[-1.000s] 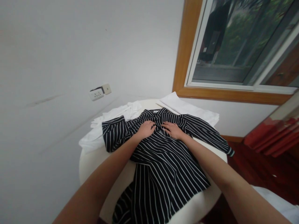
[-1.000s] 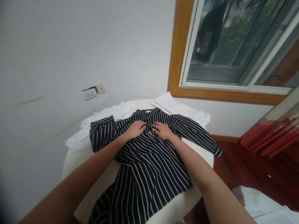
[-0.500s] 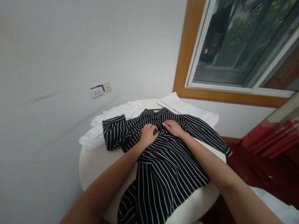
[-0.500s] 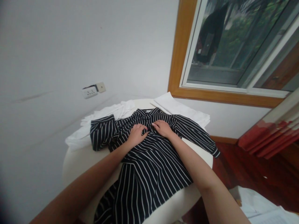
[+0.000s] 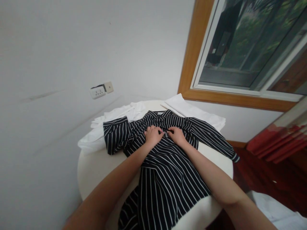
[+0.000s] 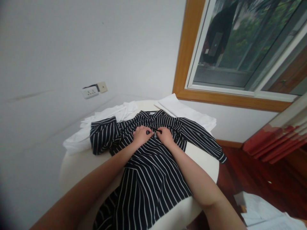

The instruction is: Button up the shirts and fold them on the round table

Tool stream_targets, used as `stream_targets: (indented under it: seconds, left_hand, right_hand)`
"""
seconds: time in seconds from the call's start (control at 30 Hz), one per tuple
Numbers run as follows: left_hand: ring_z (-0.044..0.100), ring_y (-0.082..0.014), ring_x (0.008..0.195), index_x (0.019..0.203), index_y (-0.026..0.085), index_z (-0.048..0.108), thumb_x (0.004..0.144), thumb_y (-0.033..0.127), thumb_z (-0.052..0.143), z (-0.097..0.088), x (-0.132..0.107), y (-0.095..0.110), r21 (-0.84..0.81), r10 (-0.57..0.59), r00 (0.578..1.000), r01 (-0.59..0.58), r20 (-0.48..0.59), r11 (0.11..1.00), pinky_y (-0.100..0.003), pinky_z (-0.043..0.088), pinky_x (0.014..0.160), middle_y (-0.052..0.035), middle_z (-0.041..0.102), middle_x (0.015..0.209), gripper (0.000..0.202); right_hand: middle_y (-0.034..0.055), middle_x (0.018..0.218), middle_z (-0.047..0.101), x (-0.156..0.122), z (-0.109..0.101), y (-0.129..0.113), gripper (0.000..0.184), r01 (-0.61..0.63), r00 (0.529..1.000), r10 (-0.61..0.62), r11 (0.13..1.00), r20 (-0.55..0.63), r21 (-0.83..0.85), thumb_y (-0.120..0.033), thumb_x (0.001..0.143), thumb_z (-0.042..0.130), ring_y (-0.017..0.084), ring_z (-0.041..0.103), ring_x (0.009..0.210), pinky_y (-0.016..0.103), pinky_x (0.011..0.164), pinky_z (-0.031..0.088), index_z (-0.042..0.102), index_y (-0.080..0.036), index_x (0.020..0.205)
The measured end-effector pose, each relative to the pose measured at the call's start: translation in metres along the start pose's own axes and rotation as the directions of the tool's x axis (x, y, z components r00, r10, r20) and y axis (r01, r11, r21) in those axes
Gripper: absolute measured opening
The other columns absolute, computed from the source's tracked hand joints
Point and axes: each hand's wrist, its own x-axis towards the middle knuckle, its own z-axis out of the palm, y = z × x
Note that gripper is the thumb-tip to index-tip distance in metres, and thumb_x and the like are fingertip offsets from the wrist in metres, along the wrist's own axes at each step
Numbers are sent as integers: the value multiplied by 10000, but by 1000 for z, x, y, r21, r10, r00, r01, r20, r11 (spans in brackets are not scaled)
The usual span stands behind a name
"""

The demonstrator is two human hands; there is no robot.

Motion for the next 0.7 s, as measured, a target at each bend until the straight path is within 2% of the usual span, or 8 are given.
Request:
stream_targets:
  seconds: [0.1, 0.33, 0.53, 0.7]
  left_hand:
    - [477, -283, 1063, 876, 269, 686, 820, 426, 598, 6, -1, -1, 22, 59, 996, -58, -60, 998, -437, 387, 868, -68, 582, 1029, 189]
    - [488, -263, 1037, 866, 239, 665, 855, 405, 558, 5, -1, -4, 52, 141, 989, -138, -53, 989, -410, 394, 861, -65, 591, 1003, 198]
    - [504, -249, 1011, 857, 219, 655, 881, 404, 505, 4, -1, -8, 32, 151, 987, -149, -58, 988, -387, 401, 875, -67, 602, 986, 239]
    - [533, -224, 999, 868, 230, 677, 876, 398, 518, 5, 6, -17, -81, 130, 991, -131, -17, 988, -365, 399, 906, -49, 630, 986, 231]
  right_hand:
    - [59, 910, 708, 1, 0, 3, 142, -12, 1000, 13, 995, -6, 94, -170, 790, 596, 202, 635, 867, 316, 834, 459, 714, -185, 866]
    - [32, 883, 688, 3, 6, 8, 132, 6, 998, 11, 966, -68, 257, -211, 780, 594, 184, 610, 846, 314, 814, 457, 703, -195, 852]
    - [31, 845, 667, 0, 10, 11, 157, 52, 998, -40, 951, -47, 306, -265, 797, 594, 167, 579, 789, 298, 757, 447, 707, -193, 880]
    - [41, 883, 675, -2, 11, 12, 163, 58, 998, -47, 949, -44, 310, -249, 825, 573, 165, 590, 822, 302, 792, 449, 705, -185, 897]
